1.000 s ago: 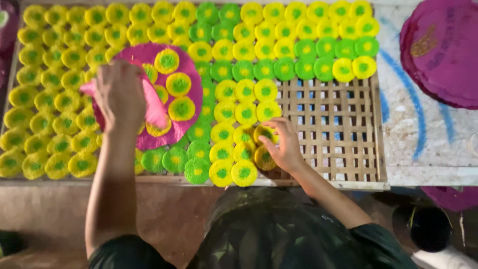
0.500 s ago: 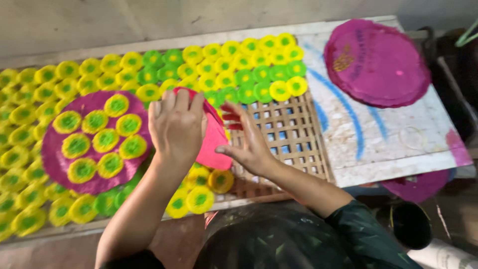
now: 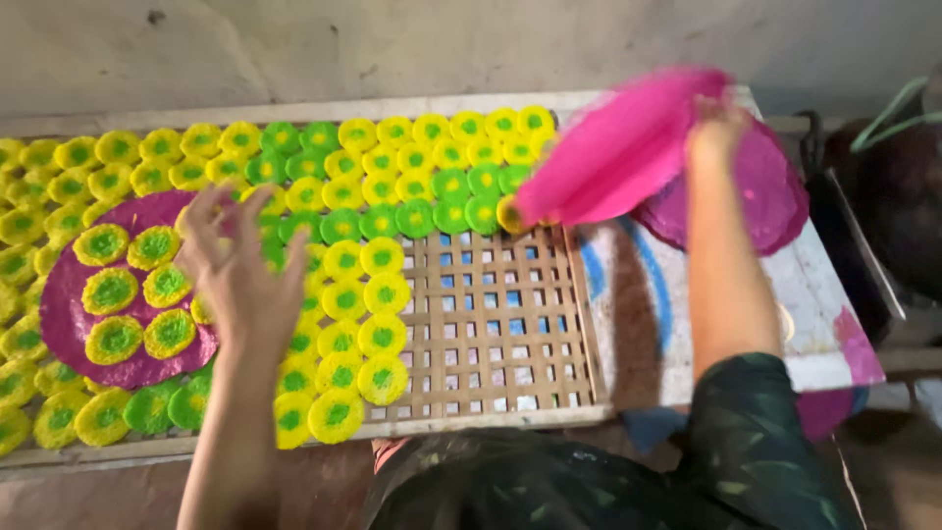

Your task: The person arranges small, round, yellow and green flower-like decorations onto a pink circular base, then places them onto a wooden lattice tray. They repeat this process with white and green decorations, organizing them into neat rows on the tray.

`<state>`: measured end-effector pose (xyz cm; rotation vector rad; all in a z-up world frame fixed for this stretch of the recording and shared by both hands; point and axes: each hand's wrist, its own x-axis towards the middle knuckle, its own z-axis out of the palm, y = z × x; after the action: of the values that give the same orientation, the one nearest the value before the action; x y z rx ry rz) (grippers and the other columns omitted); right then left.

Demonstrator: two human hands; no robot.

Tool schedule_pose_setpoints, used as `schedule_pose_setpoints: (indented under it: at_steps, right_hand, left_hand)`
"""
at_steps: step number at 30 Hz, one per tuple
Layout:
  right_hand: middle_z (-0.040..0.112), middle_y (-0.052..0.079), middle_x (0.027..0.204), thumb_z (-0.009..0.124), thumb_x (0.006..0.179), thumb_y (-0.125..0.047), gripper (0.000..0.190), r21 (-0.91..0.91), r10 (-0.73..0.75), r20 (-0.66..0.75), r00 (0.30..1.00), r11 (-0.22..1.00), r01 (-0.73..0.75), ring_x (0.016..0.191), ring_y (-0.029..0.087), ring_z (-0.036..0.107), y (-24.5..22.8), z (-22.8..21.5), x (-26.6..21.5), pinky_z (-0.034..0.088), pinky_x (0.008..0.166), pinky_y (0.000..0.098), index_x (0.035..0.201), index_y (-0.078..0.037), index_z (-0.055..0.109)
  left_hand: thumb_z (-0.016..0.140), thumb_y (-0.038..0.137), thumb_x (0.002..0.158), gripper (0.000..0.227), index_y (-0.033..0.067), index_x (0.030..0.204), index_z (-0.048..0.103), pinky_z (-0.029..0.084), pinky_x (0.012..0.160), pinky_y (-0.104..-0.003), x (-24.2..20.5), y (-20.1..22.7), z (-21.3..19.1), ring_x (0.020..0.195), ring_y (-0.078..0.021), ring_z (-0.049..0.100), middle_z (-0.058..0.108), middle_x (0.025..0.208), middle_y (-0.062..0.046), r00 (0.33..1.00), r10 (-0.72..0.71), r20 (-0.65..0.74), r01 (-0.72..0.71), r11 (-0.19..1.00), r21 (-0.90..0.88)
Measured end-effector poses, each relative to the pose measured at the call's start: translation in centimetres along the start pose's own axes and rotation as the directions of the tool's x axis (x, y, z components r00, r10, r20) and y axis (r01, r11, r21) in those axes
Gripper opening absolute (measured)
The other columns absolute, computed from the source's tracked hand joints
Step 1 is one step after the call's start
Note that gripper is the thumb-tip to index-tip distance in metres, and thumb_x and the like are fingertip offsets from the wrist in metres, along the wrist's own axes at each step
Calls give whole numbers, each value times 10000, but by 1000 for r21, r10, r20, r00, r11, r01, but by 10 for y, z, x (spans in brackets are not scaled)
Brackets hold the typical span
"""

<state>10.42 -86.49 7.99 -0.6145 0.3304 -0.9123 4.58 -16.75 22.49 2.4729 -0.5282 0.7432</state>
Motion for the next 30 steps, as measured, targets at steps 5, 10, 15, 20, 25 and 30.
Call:
schedule_pose_setpoints:
  at_steps: [5, 10, 15, 20, 25, 30]
  right_hand:
    - [658, 85, 1179, 608, 958, -265, 402, -863, -330, -144, 933, 503, 44, 1098, 244, 628, -97, -70, 34, 519, 990, 428, 1288, -41, 654]
    - [650, 118, 1374, 677, 911, -387, 598, -338, -42, -410, 911, -921, -194, 1263, 290, 621, -93, -170, -58, 458, 1078, 494, 1407, -55, 633]
    - [628, 144, 1513, 717, 872, -430, 729, -2, 13, -582, 813, -1000, 14, 1379, 322, 605, -51, -181, -106, 414, 1138, 534, 1494, -66, 612]
    - [549, 138, 1430, 637, 860, -157, 604, -821, -422, -92, 902, -480, -308, 1299, 303, 554, -32, -154, -164, 445, 1081, 466, 1454, -62, 584]
    - [471, 131, 1346, 557, 849, 115, 592, -928, -547, 303, 781, 19, 373, 1219, 284, 503, 28, -134, -239, 476, 1024, 397, 1414, -59, 557]
    - [499, 74, 1322, 583, 907, 74, 479, -806, -351, 484, 802, 179, 565, 1147, 216, 500, 122, -96, -335, 487, 964, 350, 1365, -64, 552]
  left_hand:
    - [801, 231, 918, 444, 113, 1322, 659, 392, 1069, -558, -95, -106, -3, 1355, -366, 490, 497, 1462, -171, 954, -299, 31, 286, 934, 216]
    - [768, 253, 955, 333, 104, 1238, 675, 479, 1008, -531, -169, -160, -7, 1325, -392, 538, 593, 1273, -177, 916, -402, -20, 388, 868, 310]
    - [757, 219, 908, 266, 127, 1151, 698, 470, 964, -509, -184, -210, 17, 1123, -385, 609, 671, 1153, -119, 904, -426, -28, 417, 866, 276]
    - [664, 274, 926, 399, 207, 1317, 704, 351, 1020, -560, -152, -252, 64, 1258, -335, 518, 626, 1317, -79, 873, -481, 82, 408, 812, 417]
    - [642, 503, 927, 628, 29, 1339, 608, 310, 1012, -550, -116, -294, 116, 1291, -395, 409, 501, 1409, -201, 833, -534, 146, 334, 694, 638]
    - [705, 436, 895, 539, 16, 1226, 636, 377, 1011, -539, -104, -308, 123, 1245, -381, 476, 579, 1294, -201, 747, -598, 290, 365, 734, 573]
